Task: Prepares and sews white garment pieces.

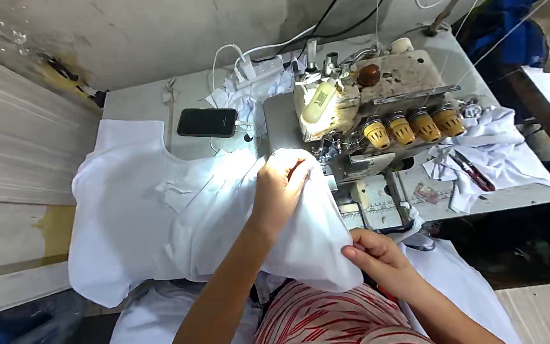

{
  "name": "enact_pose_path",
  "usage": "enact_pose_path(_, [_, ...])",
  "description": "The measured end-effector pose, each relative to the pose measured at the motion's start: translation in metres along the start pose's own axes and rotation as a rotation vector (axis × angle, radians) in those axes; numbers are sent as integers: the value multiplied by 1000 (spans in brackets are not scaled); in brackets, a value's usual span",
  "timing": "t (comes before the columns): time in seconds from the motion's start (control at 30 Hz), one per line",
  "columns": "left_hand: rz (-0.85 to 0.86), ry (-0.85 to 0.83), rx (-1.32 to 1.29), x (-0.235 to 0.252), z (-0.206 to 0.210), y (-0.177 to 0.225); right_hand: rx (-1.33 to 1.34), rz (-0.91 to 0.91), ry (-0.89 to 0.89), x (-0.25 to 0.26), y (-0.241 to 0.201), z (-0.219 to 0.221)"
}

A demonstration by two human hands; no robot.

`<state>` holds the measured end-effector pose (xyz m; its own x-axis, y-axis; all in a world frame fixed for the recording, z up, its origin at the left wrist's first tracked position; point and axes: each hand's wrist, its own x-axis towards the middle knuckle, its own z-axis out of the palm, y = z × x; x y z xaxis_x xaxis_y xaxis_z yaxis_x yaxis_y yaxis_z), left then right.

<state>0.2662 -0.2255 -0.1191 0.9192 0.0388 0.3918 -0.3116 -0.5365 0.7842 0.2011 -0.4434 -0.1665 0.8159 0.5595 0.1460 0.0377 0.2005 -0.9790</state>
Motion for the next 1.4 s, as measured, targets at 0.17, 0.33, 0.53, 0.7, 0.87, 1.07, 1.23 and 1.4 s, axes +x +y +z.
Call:
enact_pose_path(0.17, [40,-5,102,-8,21,-22,-53,128,87,-12,46,-10])
enact_pose_path(0.33, [129,-173,331,-34,11,-16,-303,75,127,-26,58,-7])
enact_pose_path(0.53, [11,-256,624,-36,25,-4,0,188,97,-8,23,-8])
enact_pose_path(0.7, [28,-267,595,-10,30,-10,149,203,85,1,20,-5])
enact_pose_path(0.87, [48,-322,580,9,18,-25,181,206,70,1,24,9])
enact_pose_path(1.07, [16,-380,584,64,7,-43,94,206,112,37,21,13])
enact_pose_path(1.23, [53,-87,431,56,4,-56,-8,117,166,48,23,12])
enact_pose_path(1.4, [133,90,248,-56,-1,-25,-50,87,122,23,33,14])
